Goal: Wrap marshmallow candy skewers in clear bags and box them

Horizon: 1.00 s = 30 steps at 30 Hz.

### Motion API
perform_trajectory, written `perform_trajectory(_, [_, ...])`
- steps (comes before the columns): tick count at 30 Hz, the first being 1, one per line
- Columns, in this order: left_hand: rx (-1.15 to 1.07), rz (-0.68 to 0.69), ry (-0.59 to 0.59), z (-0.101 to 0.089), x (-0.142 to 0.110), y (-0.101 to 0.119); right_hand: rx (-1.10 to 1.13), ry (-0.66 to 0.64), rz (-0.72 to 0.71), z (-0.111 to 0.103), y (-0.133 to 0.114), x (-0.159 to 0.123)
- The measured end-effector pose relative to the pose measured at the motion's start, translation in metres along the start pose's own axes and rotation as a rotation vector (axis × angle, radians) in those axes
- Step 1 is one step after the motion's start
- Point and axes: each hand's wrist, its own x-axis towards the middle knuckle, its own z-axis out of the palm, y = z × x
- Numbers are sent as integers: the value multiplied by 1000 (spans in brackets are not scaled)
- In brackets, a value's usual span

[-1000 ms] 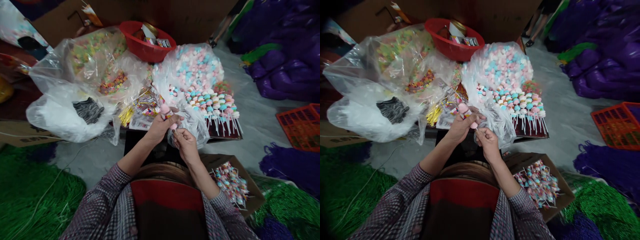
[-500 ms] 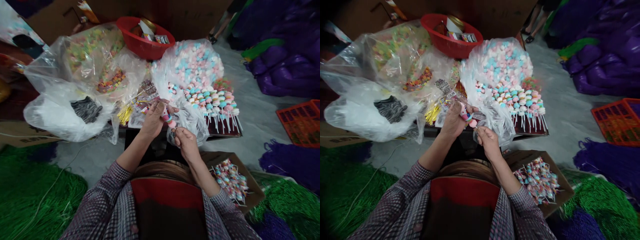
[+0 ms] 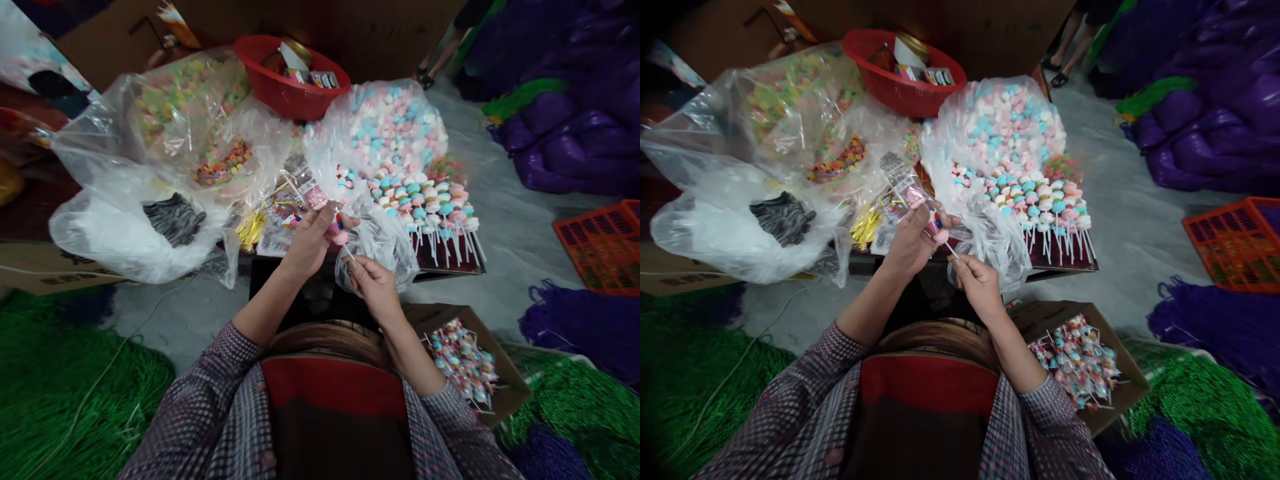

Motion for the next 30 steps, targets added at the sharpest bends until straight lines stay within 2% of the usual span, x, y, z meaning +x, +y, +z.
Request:
perform_trajectory(3, [73, -36, -96, -4, -7, -8, 43, 51, 19, 2, 3, 0])
perform_trajectory(5, [102, -75, -108, -8, -9, -8, 81, 58, 39, 3, 5, 1])
perform_trajectory(9, [-7, -6, -80, -14, -1, 13, 73, 73, 32, 2, 5, 1])
perform_trajectory(12, [-72, 34, -18, -10, 7, 24, -5, 49, 0, 3, 2, -1])
perform_trajectory(16, [-108, -73, 39, 5, -1, 13, -96, -10, -53, 6, -6, -1])
perform_trajectory(20, [-99, -171, -4, 10, -13, -1, -73, -18, -86, 8, -7, 1])
perform_trajectory(25, [-40, -122, -69, 1, -13, 1, 38, -28, -46, 5, 0, 1])
perform_trajectory(28, [-18, -85, -128, -4, -9, 13, 100, -6, -27, 1, 4, 0])
perform_trajectory(30, [-47, -11, -142, -8, -4, 24, 119, 10, -27, -1, 7, -1])
